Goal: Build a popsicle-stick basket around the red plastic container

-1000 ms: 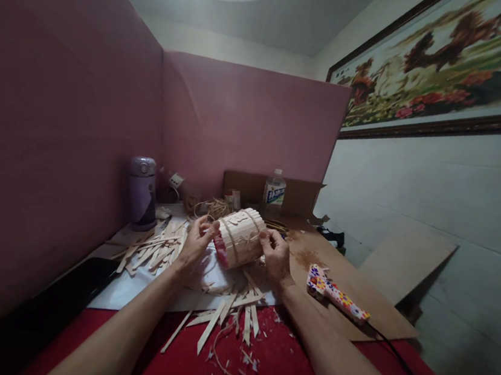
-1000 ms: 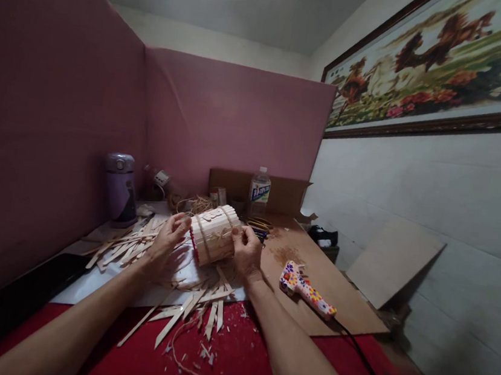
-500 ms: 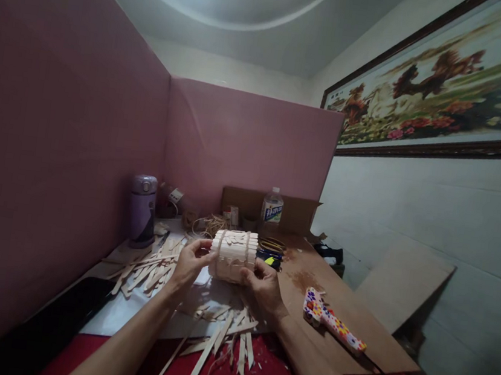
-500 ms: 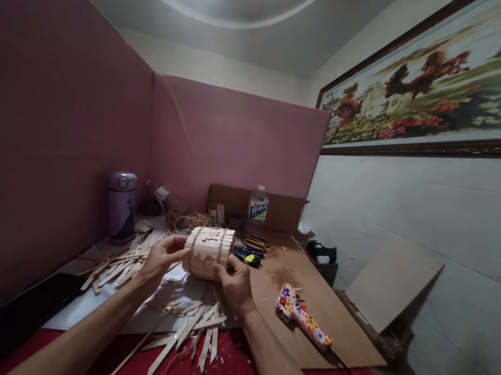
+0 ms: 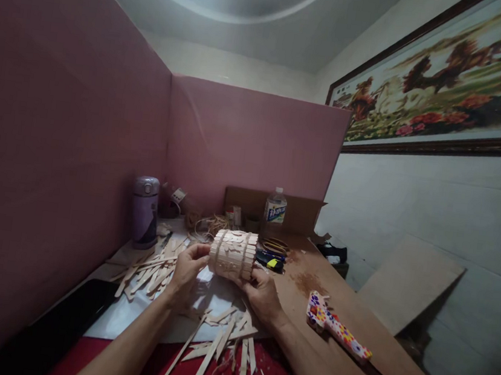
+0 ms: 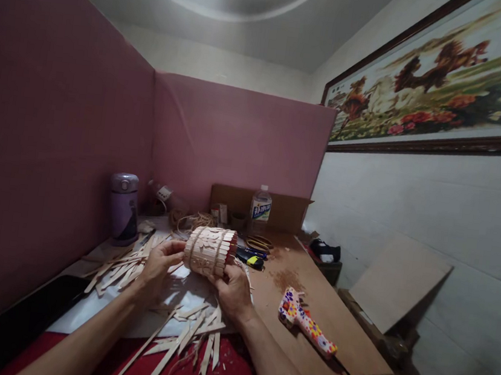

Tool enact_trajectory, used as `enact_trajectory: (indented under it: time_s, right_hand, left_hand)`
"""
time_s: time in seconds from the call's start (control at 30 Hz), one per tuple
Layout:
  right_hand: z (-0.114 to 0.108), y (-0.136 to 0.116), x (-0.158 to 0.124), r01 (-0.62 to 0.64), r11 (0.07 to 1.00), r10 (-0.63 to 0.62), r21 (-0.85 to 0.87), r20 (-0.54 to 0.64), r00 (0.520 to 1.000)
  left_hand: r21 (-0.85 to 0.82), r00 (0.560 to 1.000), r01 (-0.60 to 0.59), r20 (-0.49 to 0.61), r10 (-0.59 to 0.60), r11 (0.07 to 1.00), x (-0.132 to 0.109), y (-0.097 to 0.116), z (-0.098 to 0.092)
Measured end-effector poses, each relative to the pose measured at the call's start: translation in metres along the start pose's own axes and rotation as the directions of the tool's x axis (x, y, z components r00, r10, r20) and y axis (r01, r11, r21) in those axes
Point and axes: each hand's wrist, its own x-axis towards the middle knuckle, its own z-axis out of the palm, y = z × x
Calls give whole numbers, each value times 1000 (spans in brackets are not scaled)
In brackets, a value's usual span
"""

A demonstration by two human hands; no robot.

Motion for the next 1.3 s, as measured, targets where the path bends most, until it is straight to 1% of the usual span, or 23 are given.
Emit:
enact_trajectory:
  time_s: [0.17,0.23,0.3,0.37,0.47,0.53,0.6,0.67,0.77,0.83,0.93,1.07,1.13,1.23,1.27,1.3]
  right_hand:
    - [-6,1,2,-38,999,37,-18,-41,998]
    - [-8,0,2,-44,999,43,-12,-62,997]
    - [-9,0,2,-47,999,46,-14,-94,995]
    - [-10,1,2,-47,998,43,-29,-149,988]
    - [-13,3,2,-47,997,30,-62,-254,967]
    - [-15,3,4,-49,995,21,-82,-311,950]
    - [-16,4,5,-49,994,11,-99,-348,938]
    - [-17,3,5,-44,993,0,-112,-368,930]
    - [-18,1,5,-25,992,-27,-125,-397,917]
    - [-18,-1,5,-5,991,-52,-133,-421,905]
    - [-20,-5,5,30,990,-91,-139,-456,886]
    - [-21,-11,5,73,987,-135,-145,-486,864]
    - [-21,-14,3,92,985,-154,-149,-490,858]
    - [-22,-20,1,123,980,-185,-158,-476,860]
    - [-22,-22,0,135,978,-196,-161,-466,863]
    - [-23,-24,0,146,976,-206,-163,-454,867]
  left_hand:
    - [117,999,-23,-31,27,993,2,-5,-1]
    - [211,997,-38,-62,53,977,5,-8,-4]
    - [338,993,-45,-85,78,940,9,-10,-10]
    - [482,994,-40,-67,82,875,10,-11,-15]
    - [674,999,-48,36,32,738,5,-8,-19]
    - [761,995,-75,99,-1,644,-1,-5,-18]
    - [817,989,-105,144,-24,567,-5,0,-17]
    - [850,984,-127,171,-40,511,-5,5,-16]
    - [879,986,-128,163,-38,458,2,17,-18]
    - [883,988,-128,152,-17,452,8,28,-22]
    - [857,986,-157,161,33,491,13,46,-27]
    - [750,971,-237,184,150,617,4,70,-29]
    - [678,961,-275,167,221,682,-3,78,-29]
    - [576,943,-324,137,302,750,-14,86,-29]
    - [599,940,-326,125,317,732,-18,88,-29]
    - [664,939,-317,116,325,678,-22,89,-28]
